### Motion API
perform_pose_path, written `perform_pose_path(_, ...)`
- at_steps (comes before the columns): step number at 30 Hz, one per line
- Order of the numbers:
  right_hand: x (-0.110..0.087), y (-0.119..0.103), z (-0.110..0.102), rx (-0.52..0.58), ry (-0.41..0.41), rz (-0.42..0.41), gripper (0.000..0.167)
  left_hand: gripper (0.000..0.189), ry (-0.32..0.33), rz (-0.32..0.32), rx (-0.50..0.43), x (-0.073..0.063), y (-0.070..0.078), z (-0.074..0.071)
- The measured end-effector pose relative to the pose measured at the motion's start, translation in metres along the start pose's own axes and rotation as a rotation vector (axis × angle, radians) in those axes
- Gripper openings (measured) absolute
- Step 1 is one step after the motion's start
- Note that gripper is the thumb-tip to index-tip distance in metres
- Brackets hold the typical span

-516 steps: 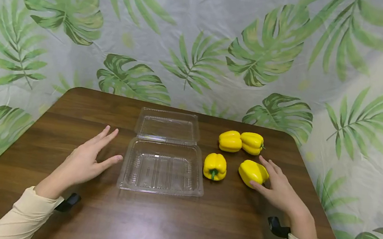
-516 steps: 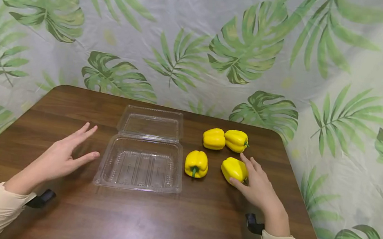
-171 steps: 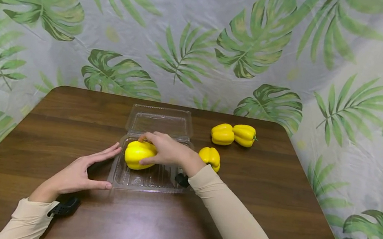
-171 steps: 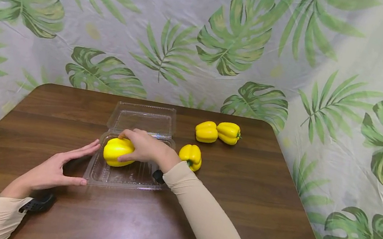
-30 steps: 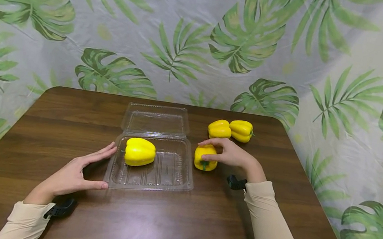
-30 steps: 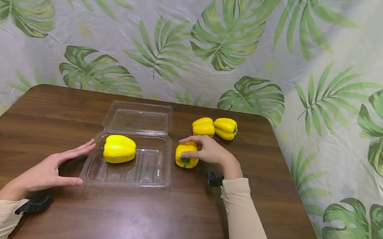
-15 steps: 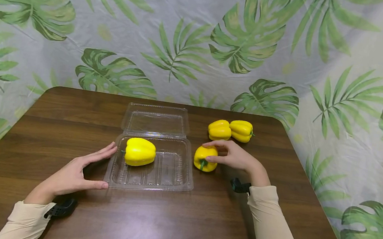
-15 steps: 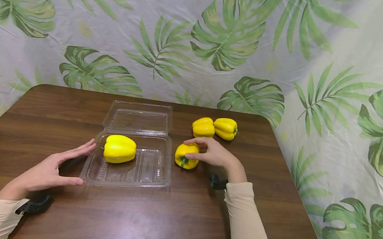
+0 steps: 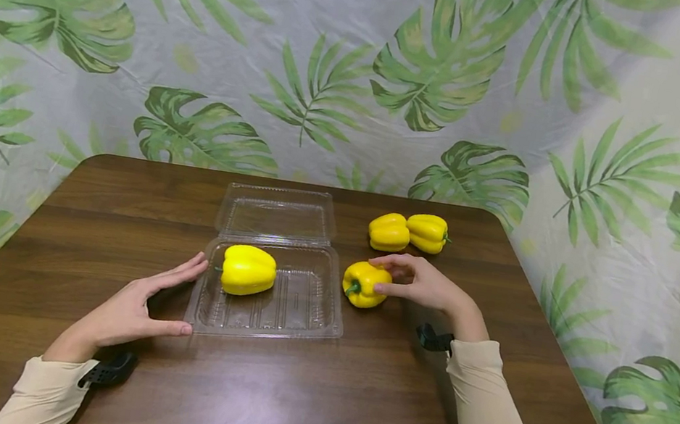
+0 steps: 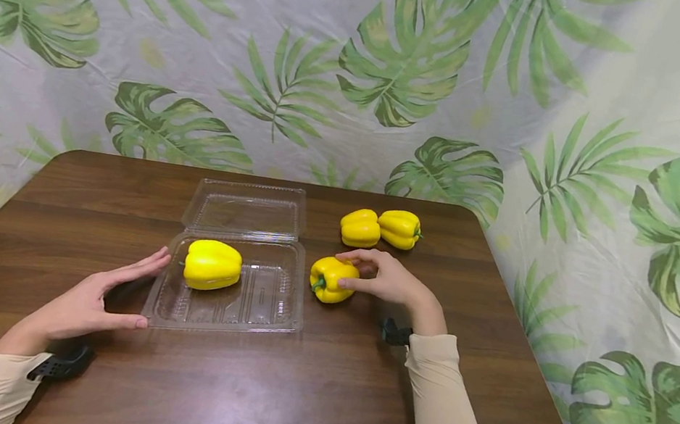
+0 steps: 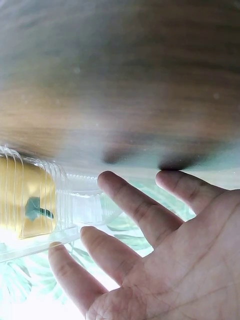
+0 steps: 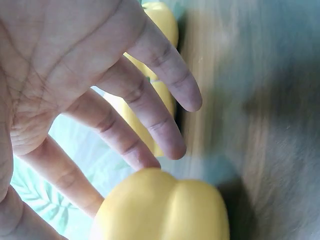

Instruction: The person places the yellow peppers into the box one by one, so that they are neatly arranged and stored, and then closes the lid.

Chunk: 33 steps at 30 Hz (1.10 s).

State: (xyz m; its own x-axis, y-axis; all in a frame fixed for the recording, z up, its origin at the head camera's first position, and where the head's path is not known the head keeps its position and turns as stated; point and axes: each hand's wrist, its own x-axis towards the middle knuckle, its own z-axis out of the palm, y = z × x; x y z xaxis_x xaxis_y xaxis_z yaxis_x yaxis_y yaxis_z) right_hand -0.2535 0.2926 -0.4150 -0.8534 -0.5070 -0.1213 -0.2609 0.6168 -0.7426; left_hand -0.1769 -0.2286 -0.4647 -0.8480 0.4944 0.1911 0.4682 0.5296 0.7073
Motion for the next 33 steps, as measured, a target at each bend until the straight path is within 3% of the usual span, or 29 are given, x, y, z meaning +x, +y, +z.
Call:
perform_pose_path(8, -0.011, 0.002, -0.001, 0.001, 0.002, 0.023, 0.056, 0.094, -0.005, 0.010, 0.001, 0.000, -0.001, -0.001)
perform_pose_path(20, -0.018, 0.003, 0.001, -0.022, 0.053, -0.010, 0.055, 0.093, -0.001, 0.011, -0.004, 0.000, -0.001, -0.001)
perform_pose_path(26, -0.021, 0.007, 0.001, 0.051, 0.060, -0.007, 0.072, 0.093, 0.001, 0.010, -0.001, 0.000, -0.001, -0.001)
perform_pose_path(33, -0.017, 0.016, 0.007, 0.174, 0.056, -0.027, 0.079, 0.093, 0.002, 0.005, 0.009, 0.000, -0.001, -0.001)
